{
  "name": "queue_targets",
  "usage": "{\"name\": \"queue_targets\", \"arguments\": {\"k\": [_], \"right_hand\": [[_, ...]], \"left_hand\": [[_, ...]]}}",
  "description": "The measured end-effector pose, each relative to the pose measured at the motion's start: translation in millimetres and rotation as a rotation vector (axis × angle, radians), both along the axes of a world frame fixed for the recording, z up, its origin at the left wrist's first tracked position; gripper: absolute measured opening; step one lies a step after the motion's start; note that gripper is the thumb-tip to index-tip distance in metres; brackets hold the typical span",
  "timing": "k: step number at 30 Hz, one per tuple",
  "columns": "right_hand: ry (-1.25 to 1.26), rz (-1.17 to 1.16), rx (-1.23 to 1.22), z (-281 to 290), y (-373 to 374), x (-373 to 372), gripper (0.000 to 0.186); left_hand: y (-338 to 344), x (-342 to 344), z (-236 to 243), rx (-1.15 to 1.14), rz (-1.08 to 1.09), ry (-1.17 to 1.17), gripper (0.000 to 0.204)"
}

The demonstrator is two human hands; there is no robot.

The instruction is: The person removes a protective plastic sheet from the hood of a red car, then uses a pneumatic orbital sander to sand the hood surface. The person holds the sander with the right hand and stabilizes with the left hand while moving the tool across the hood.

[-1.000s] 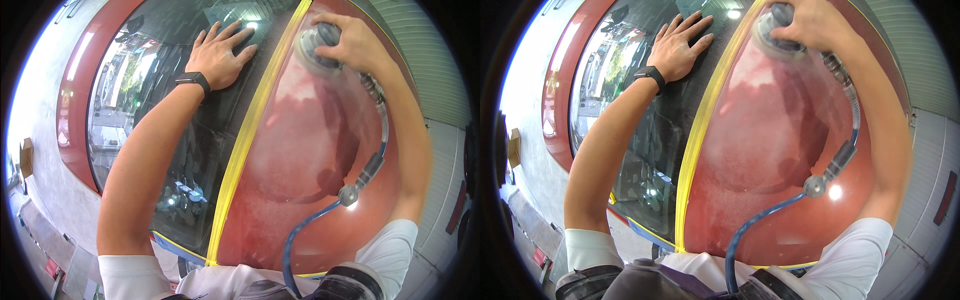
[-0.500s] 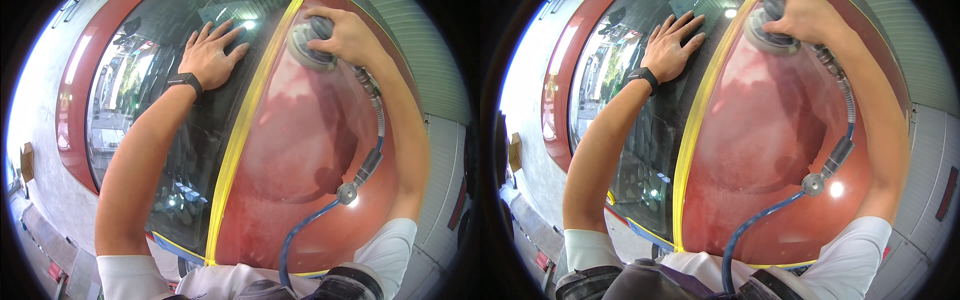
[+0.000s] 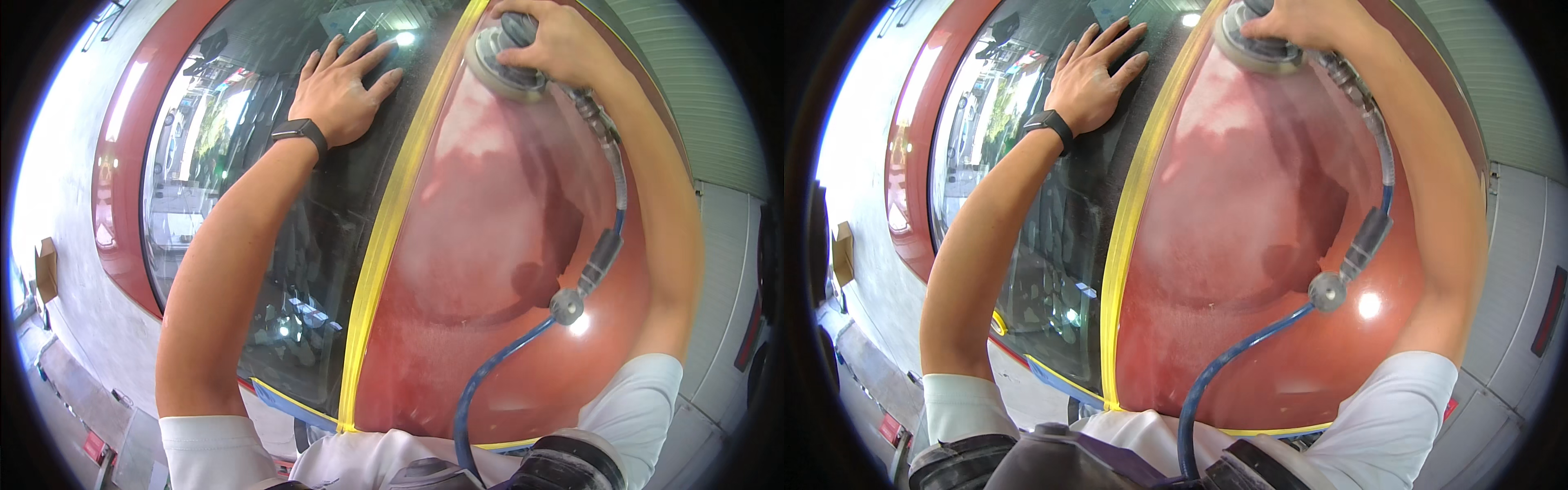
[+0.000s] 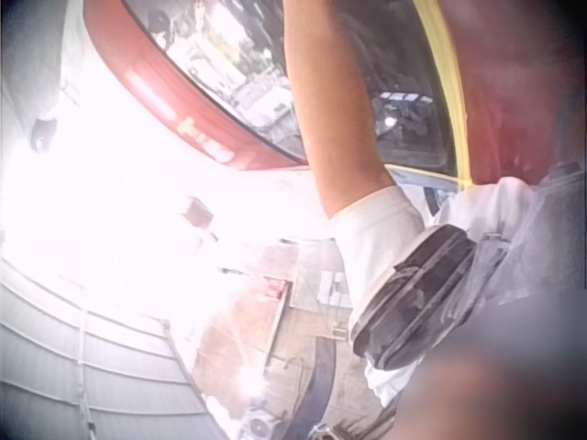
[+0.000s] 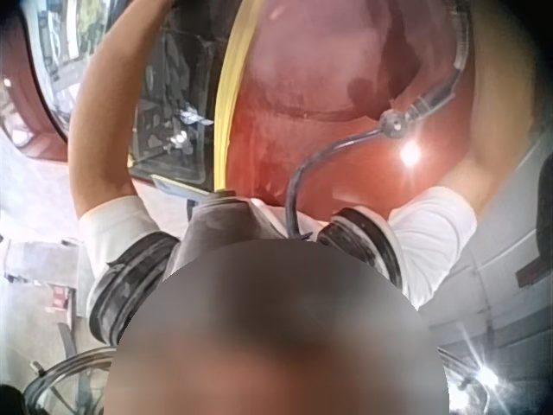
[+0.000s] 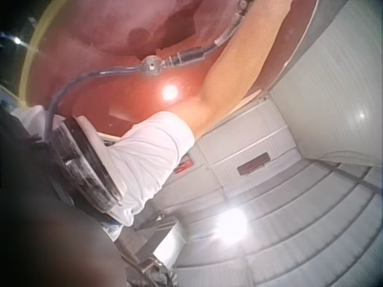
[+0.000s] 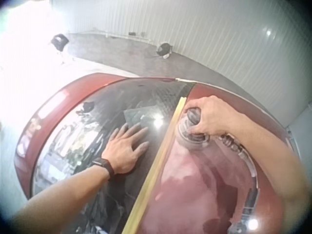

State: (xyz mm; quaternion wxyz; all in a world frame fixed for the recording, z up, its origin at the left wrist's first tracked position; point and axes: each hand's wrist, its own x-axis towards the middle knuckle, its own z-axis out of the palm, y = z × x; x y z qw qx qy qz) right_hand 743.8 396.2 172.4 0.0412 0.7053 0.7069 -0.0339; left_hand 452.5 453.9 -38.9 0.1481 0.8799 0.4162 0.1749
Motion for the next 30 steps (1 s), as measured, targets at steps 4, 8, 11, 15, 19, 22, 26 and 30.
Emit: {"name": "queue_targets", "arguments": {"k": [4,8,11,15,19,22,26,30], "right_hand": [[-0.011,-0.175,0.078,5.7,29.7,40.7,0.062],[-0.029,-0.232,0.092,11.9,32.1,54.2,0.061],[0.17,-0.284,-0.102,13.8,-0.6,20.5,0.06],[0.182,0.158,0.009,-2.2,-62.8,-35.2,0.058],[0.184,0.226,0.06,-4.0,-75.3,-33.6,0.059],[0.138,-0.13,-0.034,7.5,-47.5,-6.5,0.062],[0.079,-0.188,0.013,15.9,-27.6,8.8,0.063],[0.13,-0.059,-0.019,3.0,-46.1,-12.3,0.063]], "left_hand": [[-1.1,-0.9,1.9,0.005,-0.006,-0.027,0.063],[-2.0,-1.1,4.6,0.005,0.008,-0.024,0.063],[-3.3,-0.7,6.3,-0.014,0.0,-0.028,0.063],[-5.8,0.0,5.5,-0.023,-0.006,-0.042,0.062],[-3.9,0.3,1.6,0.001,-0.007,-0.031,0.062],[-2.7,1.0,-0.1,-0.001,-0.001,-0.005,0.062],[-4.7,0.1,1.6,0.002,-0.003,-0.01,0.062],[-4.0,-0.1,3.6,-0.033,-0.006,-0.058,0.064]]}}
